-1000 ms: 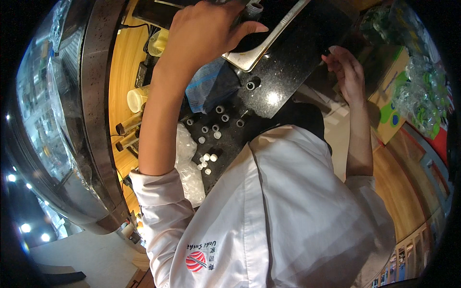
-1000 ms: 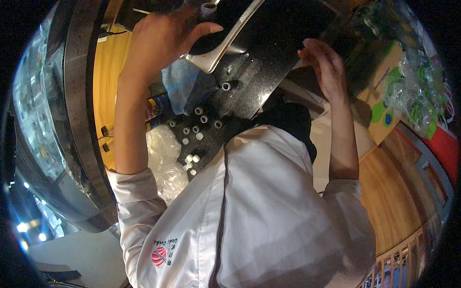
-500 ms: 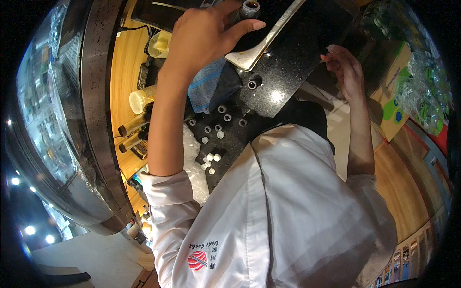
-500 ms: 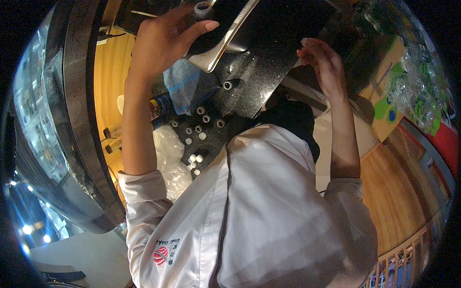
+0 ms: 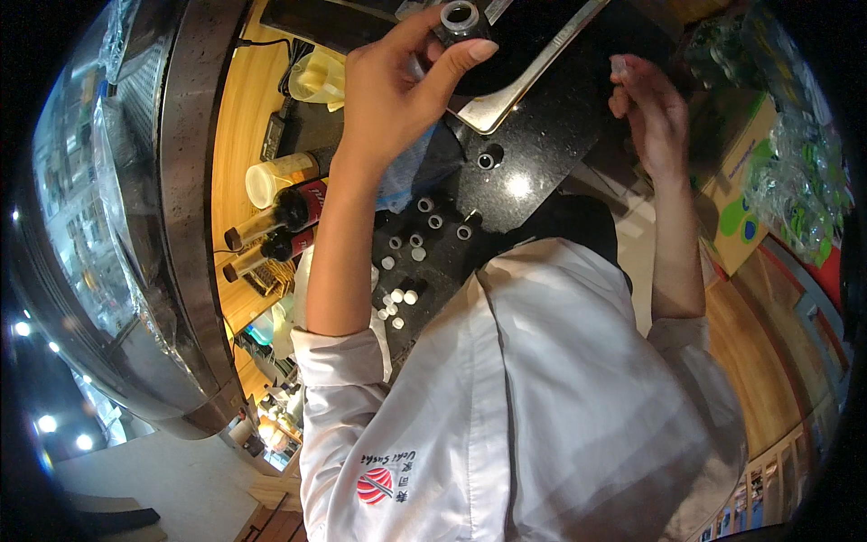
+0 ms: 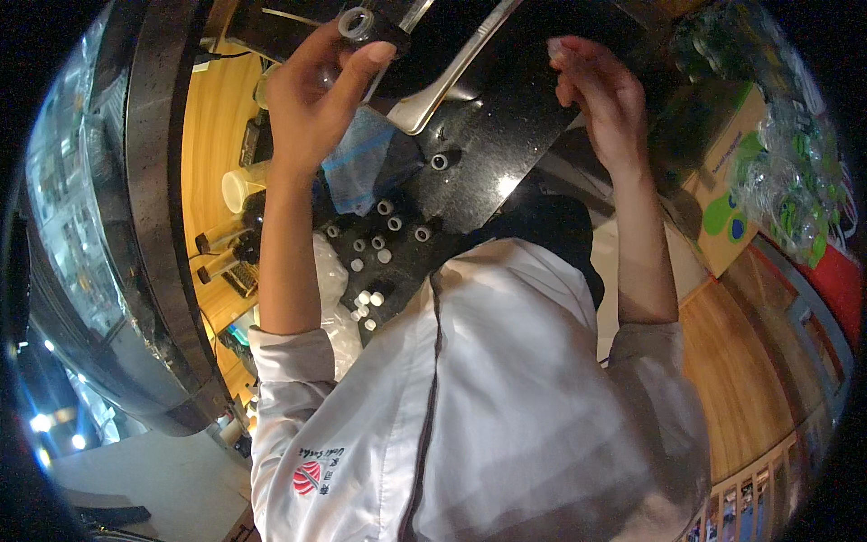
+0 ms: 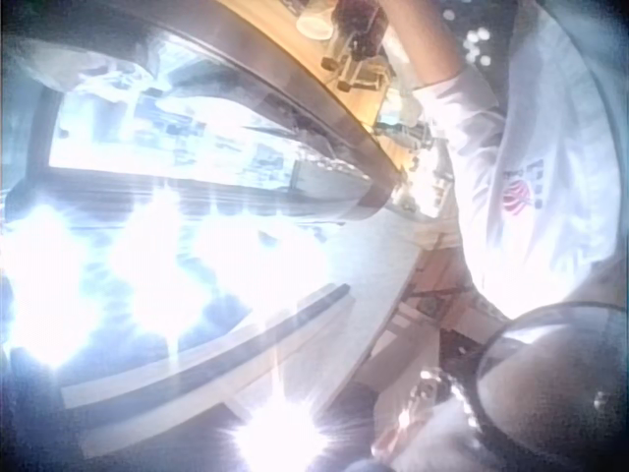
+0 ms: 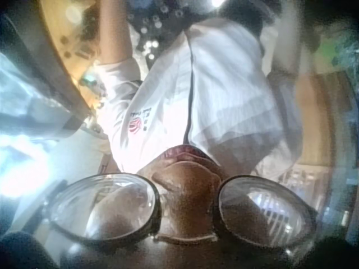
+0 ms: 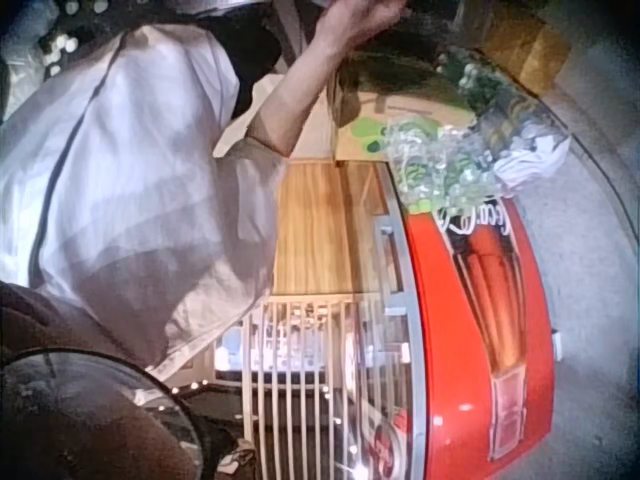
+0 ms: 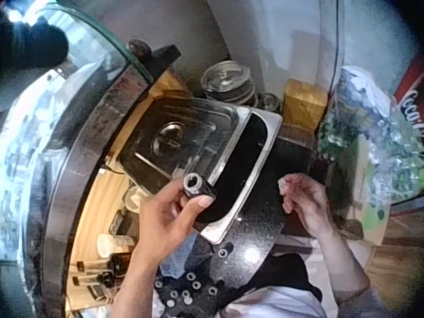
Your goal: The person repeatedly picks small white circular pieces and black rings from a countertop, inserts the white pieces into the black rings, and places the assembled units into a metal tray. The person handles the items one at a time throughout the clip.
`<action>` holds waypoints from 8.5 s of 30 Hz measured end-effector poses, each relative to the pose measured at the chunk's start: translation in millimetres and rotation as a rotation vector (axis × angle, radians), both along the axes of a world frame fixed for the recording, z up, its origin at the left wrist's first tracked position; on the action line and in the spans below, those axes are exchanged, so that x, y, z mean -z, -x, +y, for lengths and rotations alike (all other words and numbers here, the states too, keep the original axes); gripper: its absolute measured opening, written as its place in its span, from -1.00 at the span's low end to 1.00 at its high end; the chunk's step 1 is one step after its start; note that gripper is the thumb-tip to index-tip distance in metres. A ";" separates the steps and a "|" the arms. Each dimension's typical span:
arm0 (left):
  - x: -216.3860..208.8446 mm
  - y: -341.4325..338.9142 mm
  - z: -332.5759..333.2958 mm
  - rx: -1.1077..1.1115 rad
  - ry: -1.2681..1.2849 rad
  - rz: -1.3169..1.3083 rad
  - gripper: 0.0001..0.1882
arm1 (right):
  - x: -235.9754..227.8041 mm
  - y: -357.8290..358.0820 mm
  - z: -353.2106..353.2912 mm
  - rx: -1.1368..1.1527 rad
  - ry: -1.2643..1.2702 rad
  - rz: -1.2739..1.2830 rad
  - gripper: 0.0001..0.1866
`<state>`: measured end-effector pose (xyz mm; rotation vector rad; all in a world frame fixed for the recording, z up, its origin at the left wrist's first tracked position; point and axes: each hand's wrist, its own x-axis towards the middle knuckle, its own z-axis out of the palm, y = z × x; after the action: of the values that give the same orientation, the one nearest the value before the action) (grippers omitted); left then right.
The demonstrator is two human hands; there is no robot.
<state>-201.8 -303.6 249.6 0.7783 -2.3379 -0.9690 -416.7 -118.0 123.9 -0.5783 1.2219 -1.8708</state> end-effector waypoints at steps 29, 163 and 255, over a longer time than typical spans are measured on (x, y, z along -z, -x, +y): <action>-16.2 -73.8 62.8 -0.074 0.179 -0.105 -0.49 | -144.9 -60.8 -75.8 -0.659 0.260 0.971 -0.77; 230.2 -284.2 282.6 -0.622 -0.264 0.314 -0.56 | -16.3 -339.5 36.0 -1.159 -0.058 1.520 -0.86; -42.1 36.6 -8.5 0.229 0.576 -0.563 -0.56 | 9.0 -39.2 44.0 -0.446 -0.220 0.399 -0.80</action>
<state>-238.4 -312.0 291.7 0.5977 -3.0227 -0.1048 -377.5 -74.0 114.9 -1.0390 1.3899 -1.2650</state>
